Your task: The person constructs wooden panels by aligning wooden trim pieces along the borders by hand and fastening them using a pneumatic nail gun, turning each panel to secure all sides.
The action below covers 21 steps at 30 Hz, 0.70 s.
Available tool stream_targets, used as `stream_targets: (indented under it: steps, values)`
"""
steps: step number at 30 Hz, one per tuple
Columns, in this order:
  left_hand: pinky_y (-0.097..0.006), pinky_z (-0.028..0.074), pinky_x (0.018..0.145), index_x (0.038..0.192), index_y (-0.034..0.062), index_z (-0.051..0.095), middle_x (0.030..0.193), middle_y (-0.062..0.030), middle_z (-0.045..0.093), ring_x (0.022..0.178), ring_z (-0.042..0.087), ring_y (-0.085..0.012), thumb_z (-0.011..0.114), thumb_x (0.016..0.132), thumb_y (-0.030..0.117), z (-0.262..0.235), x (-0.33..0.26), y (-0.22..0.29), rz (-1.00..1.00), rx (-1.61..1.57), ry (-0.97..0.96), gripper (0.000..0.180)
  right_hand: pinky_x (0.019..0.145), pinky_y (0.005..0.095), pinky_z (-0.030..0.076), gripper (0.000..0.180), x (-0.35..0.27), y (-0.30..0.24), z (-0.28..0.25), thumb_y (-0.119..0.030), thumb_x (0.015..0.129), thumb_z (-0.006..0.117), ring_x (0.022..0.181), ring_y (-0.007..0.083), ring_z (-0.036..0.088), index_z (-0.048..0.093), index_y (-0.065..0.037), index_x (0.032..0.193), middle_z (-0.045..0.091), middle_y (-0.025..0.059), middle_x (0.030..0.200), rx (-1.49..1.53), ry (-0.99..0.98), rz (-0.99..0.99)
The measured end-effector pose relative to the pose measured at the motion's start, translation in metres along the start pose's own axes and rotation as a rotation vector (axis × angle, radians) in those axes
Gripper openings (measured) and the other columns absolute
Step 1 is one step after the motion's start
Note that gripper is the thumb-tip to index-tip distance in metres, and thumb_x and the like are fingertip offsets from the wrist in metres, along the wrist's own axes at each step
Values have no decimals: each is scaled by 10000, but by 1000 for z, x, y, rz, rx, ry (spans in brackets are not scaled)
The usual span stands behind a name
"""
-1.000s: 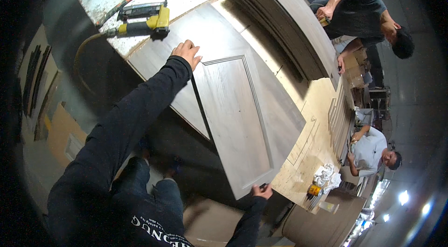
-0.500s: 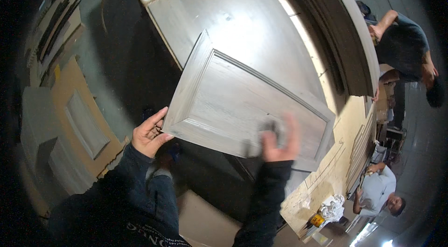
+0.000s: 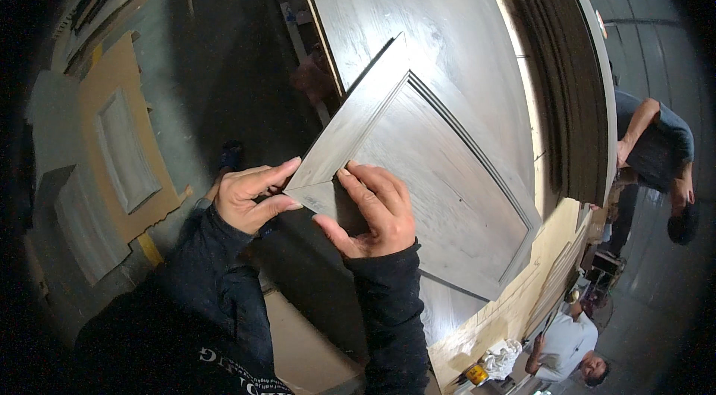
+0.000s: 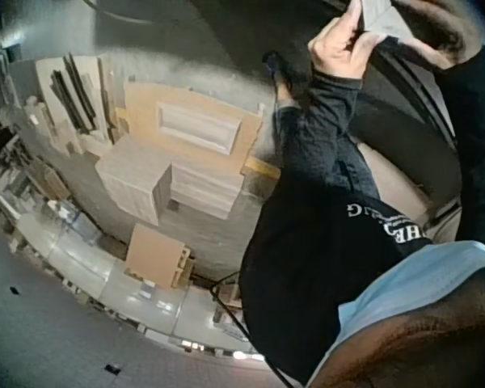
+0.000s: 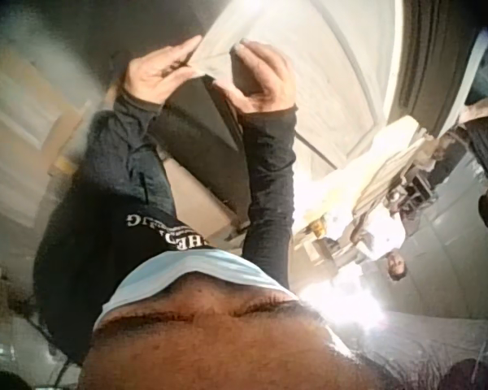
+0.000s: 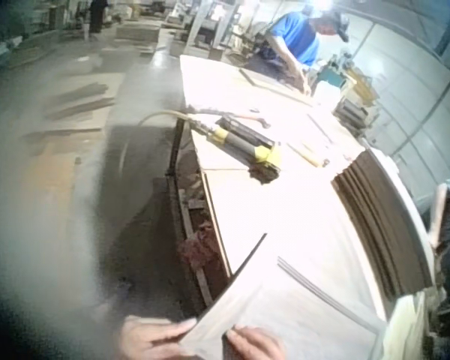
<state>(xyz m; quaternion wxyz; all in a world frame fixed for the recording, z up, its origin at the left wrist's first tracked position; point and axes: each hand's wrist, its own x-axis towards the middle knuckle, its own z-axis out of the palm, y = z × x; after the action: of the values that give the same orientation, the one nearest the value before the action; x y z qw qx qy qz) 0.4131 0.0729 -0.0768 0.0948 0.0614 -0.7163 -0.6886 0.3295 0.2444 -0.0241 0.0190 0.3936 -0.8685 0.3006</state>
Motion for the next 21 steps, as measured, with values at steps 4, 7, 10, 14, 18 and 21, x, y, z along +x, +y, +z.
stream_targets:
  steps: [4, 7, 10, 14, 18, 21]
  values:
    - [-251, 491, 638, 1076, 11, 556, 873, -163, 619, 745, 629, -197, 697, 671, 58, -3, 3, -1, 84, 58, 23, 431, 733, 319, 465, 437, 4, -2, 2, -255, 592, 758, 847, 232, 556, 630, -41, 951, 597, 118, 945, 3, 12, -12]
    - [-252, 491, 637, 1070, 10, 560, 865, -167, 618, 747, 630, -219, 697, 669, 56, 0, 4, -3, 118, 83, 33, 426, 683, 296, 473, 409, 2, 1, 2, -253, 600, 756, 793, 214, 564, 641, -43, 931, 607, 112, 906, 10, 33, -31]
    - [-252, 491, 633, 1069, 14, 561, 857, -167, 618, 742, 631, -228, 695, 670, 53, 2, 5, -4, 126, 78, 47, 424, 647, 283, 476, 396, 3, 2, 2, -250, 603, 754, 750, 204, 570, 646, -44, 922, 613, 109, 878, 17, 35, -10]
    - [-251, 493, 620, 1065, 24, 567, 854, -167, 618, 734, 631, -229, 691, 673, 49, -1, 6, -2, 139, 108, 29, 412, 642, 281, 483, 395, 2, 1, 2, -252, 610, 752, 730, 200, 574, 645, -49, 932, 600, 125, 944, 18, 27, 3]
    - [-247, 492, 609, 1056, 26, 573, 842, -165, 618, 727, 631, -227, 692, 672, 49, 0, 4, -3, 132, 113, 45, 403, 644, 281, 489, 398, 2, -5, 4, -259, 621, 747, 751, 197, 577, 644, -77, 959, 582, 139, 1008, 99, 25, 140]
    - [-248, 488, 592, 1049, 25, 577, 813, -159, 617, 697, 627, -224, 694, 668, 46, 1, 3, -4, 134, 76, 61, 400, 671, 287, 479, 422, 1, 0, 3, -259, 617, 743, 790, 208, 573, 635, -93, 990, 573, 144, 1035, 64, -19, 104]
